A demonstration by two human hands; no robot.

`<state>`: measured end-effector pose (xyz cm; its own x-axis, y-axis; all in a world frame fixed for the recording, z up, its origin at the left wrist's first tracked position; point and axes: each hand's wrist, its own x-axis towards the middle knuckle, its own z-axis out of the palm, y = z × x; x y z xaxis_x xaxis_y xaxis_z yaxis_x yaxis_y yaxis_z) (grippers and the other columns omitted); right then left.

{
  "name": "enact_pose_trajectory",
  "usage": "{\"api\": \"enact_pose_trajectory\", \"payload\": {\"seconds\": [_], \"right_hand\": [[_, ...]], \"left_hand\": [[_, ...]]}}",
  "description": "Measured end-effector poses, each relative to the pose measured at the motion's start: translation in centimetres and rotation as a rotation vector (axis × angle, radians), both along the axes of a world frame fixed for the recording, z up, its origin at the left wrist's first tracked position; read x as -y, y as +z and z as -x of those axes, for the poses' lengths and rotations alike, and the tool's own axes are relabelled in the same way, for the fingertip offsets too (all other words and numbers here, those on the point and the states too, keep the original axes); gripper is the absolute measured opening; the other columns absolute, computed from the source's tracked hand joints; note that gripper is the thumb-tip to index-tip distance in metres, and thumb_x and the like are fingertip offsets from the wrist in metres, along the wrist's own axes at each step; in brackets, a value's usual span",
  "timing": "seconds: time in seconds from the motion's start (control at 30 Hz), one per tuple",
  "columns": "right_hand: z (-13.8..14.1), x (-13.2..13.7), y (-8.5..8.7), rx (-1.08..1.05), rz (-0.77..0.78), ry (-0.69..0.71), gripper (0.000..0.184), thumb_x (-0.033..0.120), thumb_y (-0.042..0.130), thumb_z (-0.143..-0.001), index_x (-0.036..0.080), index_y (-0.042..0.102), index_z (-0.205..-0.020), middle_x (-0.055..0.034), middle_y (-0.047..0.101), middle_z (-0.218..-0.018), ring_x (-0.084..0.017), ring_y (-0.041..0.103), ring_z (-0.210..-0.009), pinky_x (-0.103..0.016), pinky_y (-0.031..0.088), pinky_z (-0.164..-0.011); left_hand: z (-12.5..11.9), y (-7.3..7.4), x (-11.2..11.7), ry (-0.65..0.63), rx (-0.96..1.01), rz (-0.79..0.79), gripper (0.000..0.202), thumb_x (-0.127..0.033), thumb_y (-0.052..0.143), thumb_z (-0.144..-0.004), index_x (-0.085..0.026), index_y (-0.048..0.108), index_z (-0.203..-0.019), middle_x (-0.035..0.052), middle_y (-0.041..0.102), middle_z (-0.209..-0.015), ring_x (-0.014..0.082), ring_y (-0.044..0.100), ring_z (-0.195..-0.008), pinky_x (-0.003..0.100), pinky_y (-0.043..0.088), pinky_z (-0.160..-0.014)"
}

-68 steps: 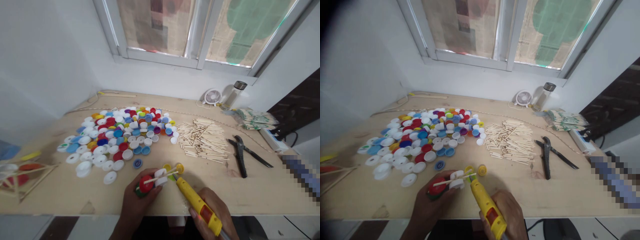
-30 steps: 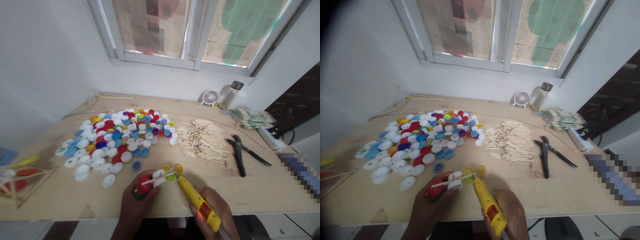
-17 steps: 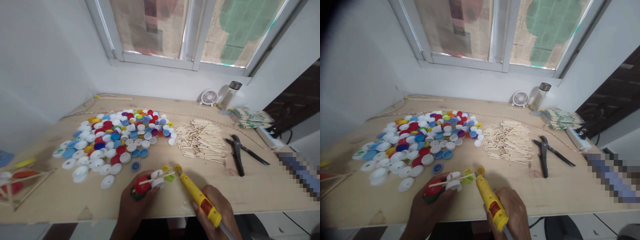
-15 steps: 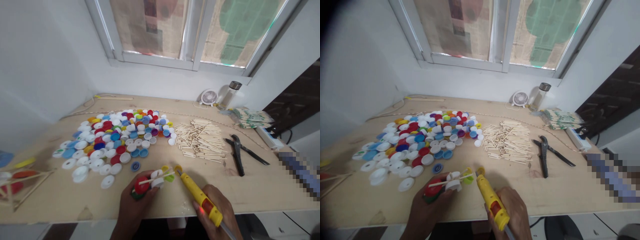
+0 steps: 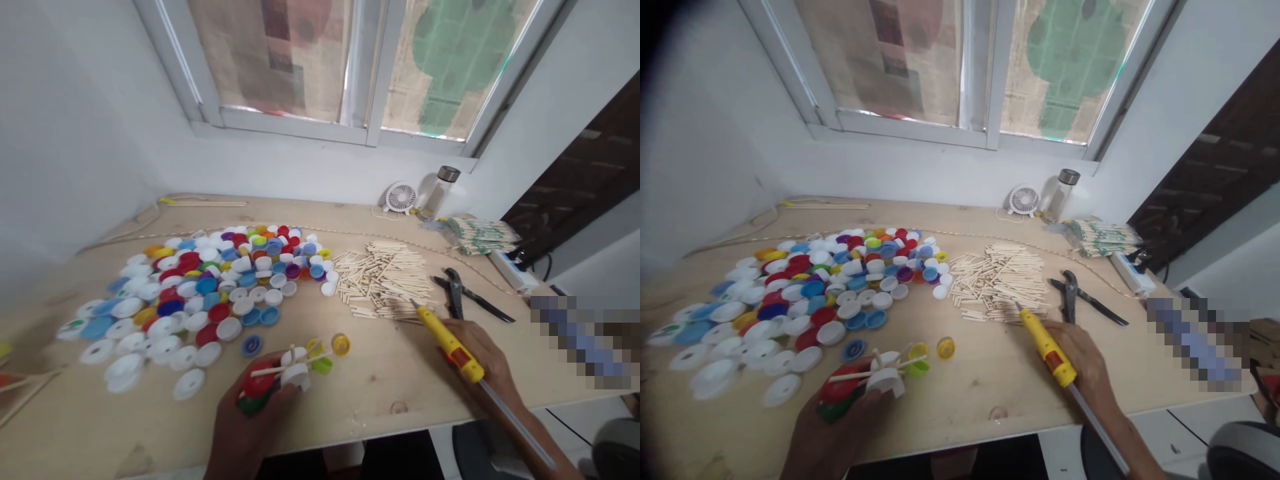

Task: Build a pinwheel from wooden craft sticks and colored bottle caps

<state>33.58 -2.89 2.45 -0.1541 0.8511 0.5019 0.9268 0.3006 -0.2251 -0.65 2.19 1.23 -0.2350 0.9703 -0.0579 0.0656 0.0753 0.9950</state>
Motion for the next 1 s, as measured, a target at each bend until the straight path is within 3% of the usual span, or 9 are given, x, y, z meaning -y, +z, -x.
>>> {"api": "enact_pose_trajectory", "payload": {"seconds": [0.17, 0.37, 0.63, 0.83, 0.93, 1.0], "right_hand": [[-6.6, -0.8, -0.4, 0.132, -0.035, -0.091, 0.027, 0.035, 0.048, -0.092, 0.018, 0.056, -0.110, -0.0148, 0.064, -0.107, -0.030, 0.061, -0.099, -0.044, 0.045, -0.084], [-10.0, -1.9, -0.6, 0.221, 0.036, -0.116, 0.031, 0.037, 0.041, -0.093, 0.018, 0.060, -0.108, -0.0139, 0.067, -0.103, -0.030, 0.061, -0.097, -0.043, 0.044, -0.083], [-12.0, -2.2, -1.2, 0.325, 0.190, -0.036, 0.030, 0.031, 0.044, -0.092, 0.020, 0.059, -0.116, -0.0131, 0.065, -0.114, -0.029, 0.058, -0.108, -0.043, 0.043, -0.090], [-13.2, -1.1, -0.8, 0.473, 0.191, -0.018, 0.051, 0.027, 0.054, -0.082, 0.017, 0.047, -0.132, -0.0156, 0.058, -0.127, -0.032, 0.054, -0.115, -0.048, 0.043, -0.094], [-11.6, -0.4, 0.2, 0.411, 0.091, -0.068, 0.045, 0.032, 0.052, -0.083, 0.020, 0.051, -0.127, -0.0150, 0.059, -0.123, -0.034, 0.056, -0.112, -0.051, 0.043, -0.093], [-8.5, -0.2, 0.7, 0.270, -0.006, -0.170, 0.041, 0.034, 0.050, -0.086, 0.021, 0.052, -0.125, -0.0156, 0.062, -0.117, -0.034, 0.059, -0.106, -0.051, 0.046, -0.090]], "left_hand": [[0.0, -0.1, -0.1, 0.025, 0.014, 0.047, 0.031, -0.035, 0.074, -0.056, -0.022, 0.072, -0.084, 0.0005, 0.077, -0.080, 0.0197, 0.069, -0.074, 0.024, 0.053, -0.067], [-0.3, 0.0, -0.1, 0.057, 0.015, 0.036, 0.034, -0.037, 0.076, -0.055, -0.021, 0.073, -0.085, 0.0009, 0.077, -0.079, 0.0208, 0.070, -0.074, 0.026, 0.056, -0.069], [-0.4, -0.4, -0.1, 0.101, 0.097, 0.069, 0.040, -0.040, 0.079, -0.053, -0.019, 0.072, -0.086, 0.0016, 0.077, -0.082, 0.0206, 0.071, -0.076, 0.024, 0.056, -0.068], [0.0, -1.2, -0.1, 0.071, 0.203, 0.084, 0.050, -0.045, 0.079, -0.053, -0.017, 0.071, -0.093, 0.0043, 0.077, -0.087, 0.0215, 0.070, -0.082, 0.026, 0.055, -0.072], [0.0, -1.2, -0.1, 0.075, 0.247, 0.068, 0.048, -0.046, 0.078, -0.055, -0.017, 0.070, -0.093, 0.0044, 0.076, -0.085, 0.0237, 0.070, -0.084, 0.030, 0.056, -0.074], [0.0, -1.0, -0.1, 0.087, 0.217, 0.050, 0.040, -0.042, 0.078, -0.055, -0.018, 0.070, -0.087, 0.0033, 0.076, -0.081, 0.0233, 0.070, -0.079, 0.031, 0.056, -0.072]]}}
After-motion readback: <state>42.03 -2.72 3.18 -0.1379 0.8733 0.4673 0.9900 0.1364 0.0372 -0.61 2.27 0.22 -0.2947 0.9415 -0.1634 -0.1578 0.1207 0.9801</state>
